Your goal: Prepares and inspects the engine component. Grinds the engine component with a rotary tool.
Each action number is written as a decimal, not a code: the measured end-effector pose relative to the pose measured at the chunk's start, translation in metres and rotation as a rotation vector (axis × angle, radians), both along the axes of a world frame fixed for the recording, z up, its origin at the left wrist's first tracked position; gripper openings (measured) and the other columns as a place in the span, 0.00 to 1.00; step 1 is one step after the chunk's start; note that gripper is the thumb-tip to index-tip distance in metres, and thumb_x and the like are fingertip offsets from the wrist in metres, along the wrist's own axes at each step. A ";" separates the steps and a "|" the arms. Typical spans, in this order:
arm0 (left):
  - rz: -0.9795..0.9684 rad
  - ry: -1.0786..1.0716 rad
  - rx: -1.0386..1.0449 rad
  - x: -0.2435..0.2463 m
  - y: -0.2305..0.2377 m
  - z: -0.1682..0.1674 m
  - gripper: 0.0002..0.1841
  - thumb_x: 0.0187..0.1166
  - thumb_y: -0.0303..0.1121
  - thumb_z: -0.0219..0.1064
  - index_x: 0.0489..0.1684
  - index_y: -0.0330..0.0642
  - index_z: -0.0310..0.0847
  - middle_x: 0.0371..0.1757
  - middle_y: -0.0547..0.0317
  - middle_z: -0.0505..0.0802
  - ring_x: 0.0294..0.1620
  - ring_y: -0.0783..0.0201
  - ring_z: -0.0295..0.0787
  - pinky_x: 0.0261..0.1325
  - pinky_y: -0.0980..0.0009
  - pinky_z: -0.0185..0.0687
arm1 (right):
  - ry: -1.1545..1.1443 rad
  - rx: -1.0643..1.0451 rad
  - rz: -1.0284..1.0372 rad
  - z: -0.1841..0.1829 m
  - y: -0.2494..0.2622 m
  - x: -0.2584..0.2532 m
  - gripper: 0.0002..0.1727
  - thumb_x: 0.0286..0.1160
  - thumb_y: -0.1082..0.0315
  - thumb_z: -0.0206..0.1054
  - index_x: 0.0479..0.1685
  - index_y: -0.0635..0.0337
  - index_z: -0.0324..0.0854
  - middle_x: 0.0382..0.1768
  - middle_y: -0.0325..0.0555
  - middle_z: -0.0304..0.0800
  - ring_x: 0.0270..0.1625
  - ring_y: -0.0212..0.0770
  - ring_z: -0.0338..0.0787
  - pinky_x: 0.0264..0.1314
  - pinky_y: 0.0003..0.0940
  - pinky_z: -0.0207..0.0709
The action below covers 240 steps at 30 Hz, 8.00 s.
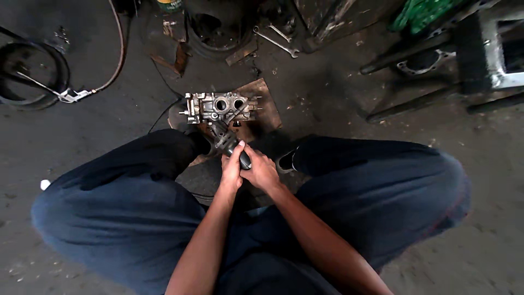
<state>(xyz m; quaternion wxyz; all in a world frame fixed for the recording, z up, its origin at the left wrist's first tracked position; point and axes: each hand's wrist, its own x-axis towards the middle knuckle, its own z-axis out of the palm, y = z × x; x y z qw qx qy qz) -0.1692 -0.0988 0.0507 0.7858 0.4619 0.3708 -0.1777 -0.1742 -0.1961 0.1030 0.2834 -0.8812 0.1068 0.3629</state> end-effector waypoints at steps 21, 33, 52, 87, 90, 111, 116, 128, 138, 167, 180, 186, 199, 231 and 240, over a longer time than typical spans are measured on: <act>0.051 -0.082 0.105 0.014 -0.006 0.006 0.29 0.79 0.37 0.74 0.76 0.37 0.69 0.53 0.43 0.92 0.52 0.55 0.93 0.58 0.58 0.91 | -0.065 0.088 0.018 -0.009 -0.011 0.017 0.45 0.63 0.46 0.79 0.88 0.33 0.67 0.70 0.46 0.87 0.69 0.54 0.87 0.69 0.62 0.78; 0.055 -0.112 0.050 0.010 -0.014 0.008 0.32 0.80 0.33 0.73 0.81 0.37 0.63 0.58 0.41 0.90 0.56 0.53 0.92 0.61 0.56 0.90 | -0.068 0.102 0.013 -0.009 -0.024 0.020 0.48 0.61 0.45 0.81 0.89 0.30 0.65 0.71 0.45 0.86 0.70 0.53 0.86 0.69 0.63 0.77; 0.035 -0.101 0.041 0.015 -0.012 0.008 0.30 0.80 0.38 0.74 0.79 0.42 0.68 0.58 0.46 0.91 0.57 0.55 0.91 0.61 0.56 0.89 | -0.122 0.057 0.039 -0.008 -0.023 0.025 0.46 0.61 0.43 0.80 0.87 0.28 0.67 0.68 0.44 0.89 0.66 0.53 0.89 0.64 0.65 0.79; 0.062 -0.044 0.055 0.010 -0.012 0.010 0.30 0.80 0.39 0.74 0.78 0.40 0.69 0.54 0.44 0.92 0.53 0.54 0.92 0.58 0.55 0.90 | -0.085 0.025 0.021 -0.003 -0.014 0.014 0.48 0.63 0.45 0.79 0.90 0.25 0.62 0.68 0.46 0.89 0.65 0.55 0.89 0.64 0.63 0.80; 0.036 -0.043 0.052 0.010 -0.011 0.010 0.29 0.80 0.39 0.74 0.77 0.39 0.70 0.54 0.43 0.92 0.52 0.55 0.92 0.57 0.57 0.90 | -0.068 -0.003 -0.002 0.002 -0.010 0.012 0.49 0.64 0.45 0.78 0.91 0.26 0.59 0.68 0.47 0.88 0.66 0.55 0.89 0.65 0.61 0.80; 0.101 -0.072 0.054 0.004 -0.011 0.010 0.26 0.81 0.39 0.72 0.74 0.39 0.71 0.51 0.44 0.92 0.50 0.55 0.93 0.55 0.57 0.91 | -0.072 0.022 0.027 0.000 -0.009 0.012 0.47 0.64 0.47 0.79 0.89 0.26 0.63 0.67 0.46 0.89 0.66 0.54 0.89 0.65 0.62 0.80; 0.168 -0.082 0.073 0.003 -0.011 0.010 0.27 0.83 0.37 0.71 0.78 0.38 0.68 0.54 0.42 0.91 0.52 0.54 0.92 0.57 0.55 0.91 | -0.100 0.077 0.084 -0.004 -0.012 0.015 0.46 0.62 0.50 0.80 0.88 0.25 0.65 0.67 0.44 0.89 0.65 0.53 0.89 0.64 0.63 0.80; 0.164 -0.088 0.112 0.003 -0.013 0.012 0.29 0.81 0.37 0.73 0.78 0.38 0.67 0.54 0.42 0.91 0.52 0.54 0.93 0.56 0.56 0.91 | -0.083 0.100 0.068 -0.007 -0.014 0.014 0.45 0.63 0.48 0.80 0.87 0.29 0.67 0.69 0.44 0.88 0.69 0.52 0.87 0.69 0.62 0.78; 0.180 -0.074 0.124 -0.002 -0.020 0.013 0.30 0.80 0.35 0.74 0.79 0.39 0.66 0.56 0.42 0.90 0.54 0.54 0.92 0.58 0.55 0.91 | -0.081 0.131 0.104 -0.013 -0.025 0.011 0.43 0.62 0.48 0.80 0.85 0.32 0.70 0.69 0.43 0.88 0.69 0.52 0.87 0.67 0.64 0.78; 0.140 0.155 -0.030 0.001 -0.033 0.005 0.30 0.81 0.41 0.72 0.78 0.39 0.69 0.60 0.42 0.90 0.60 0.51 0.90 0.63 0.53 0.88 | -0.105 0.021 0.201 -0.025 -0.047 0.011 0.44 0.65 0.49 0.78 0.88 0.23 0.65 0.75 0.40 0.83 0.71 0.52 0.85 0.69 0.65 0.76; 0.109 0.194 -0.045 0.003 -0.033 -0.001 0.30 0.80 0.48 0.73 0.73 0.38 0.74 0.58 0.42 0.91 0.58 0.51 0.90 0.61 0.52 0.88 | -0.107 -0.080 0.204 -0.024 -0.039 0.009 0.44 0.64 0.46 0.77 0.87 0.25 0.66 0.75 0.43 0.83 0.70 0.54 0.86 0.68 0.63 0.77; 0.157 0.206 -0.023 0.002 -0.039 0.002 0.29 0.80 0.46 0.73 0.74 0.38 0.73 0.58 0.42 0.90 0.58 0.51 0.90 0.60 0.52 0.88 | -0.103 -0.054 0.230 -0.024 -0.044 0.010 0.44 0.64 0.47 0.78 0.87 0.24 0.66 0.74 0.44 0.83 0.70 0.54 0.86 0.67 0.64 0.77; 0.141 0.181 -0.004 0.004 -0.037 0.003 0.26 0.80 0.44 0.73 0.68 0.37 0.76 0.51 0.42 0.91 0.51 0.52 0.92 0.55 0.54 0.90 | -0.072 -0.071 0.153 -0.019 -0.035 0.005 0.43 0.67 0.49 0.75 0.88 0.23 0.65 0.74 0.44 0.83 0.70 0.55 0.85 0.69 0.63 0.76; 0.095 0.152 0.044 0.019 -0.035 0.015 0.29 0.77 0.45 0.76 0.71 0.39 0.75 0.53 0.44 0.92 0.53 0.53 0.92 0.55 0.54 0.90 | -0.110 -0.068 0.094 -0.011 -0.031 0.016 0.43 0.66 0.47 0.77 0.88 0.26 0.66 0.71 0.46 0.86 0.65 0.55 0.89 0.63 0.62 0.80; 0.107 0.172 0.029 0.007 -0.033 0.011 0.27 0.79 0.45 0.74 0.70 0.38 0.75 0.51 0.43 0.92 0.50 0.52 0.92 0.53 0.54 0.91 | -0.052 -0.082 0.096 -0.007 -0.027 0.005 0.44 0.67 0.50 0.76 0.89 0.25 0.63 0.74 0.46 0.83 0.68 0.56 0.87 0.65 0.63 0.78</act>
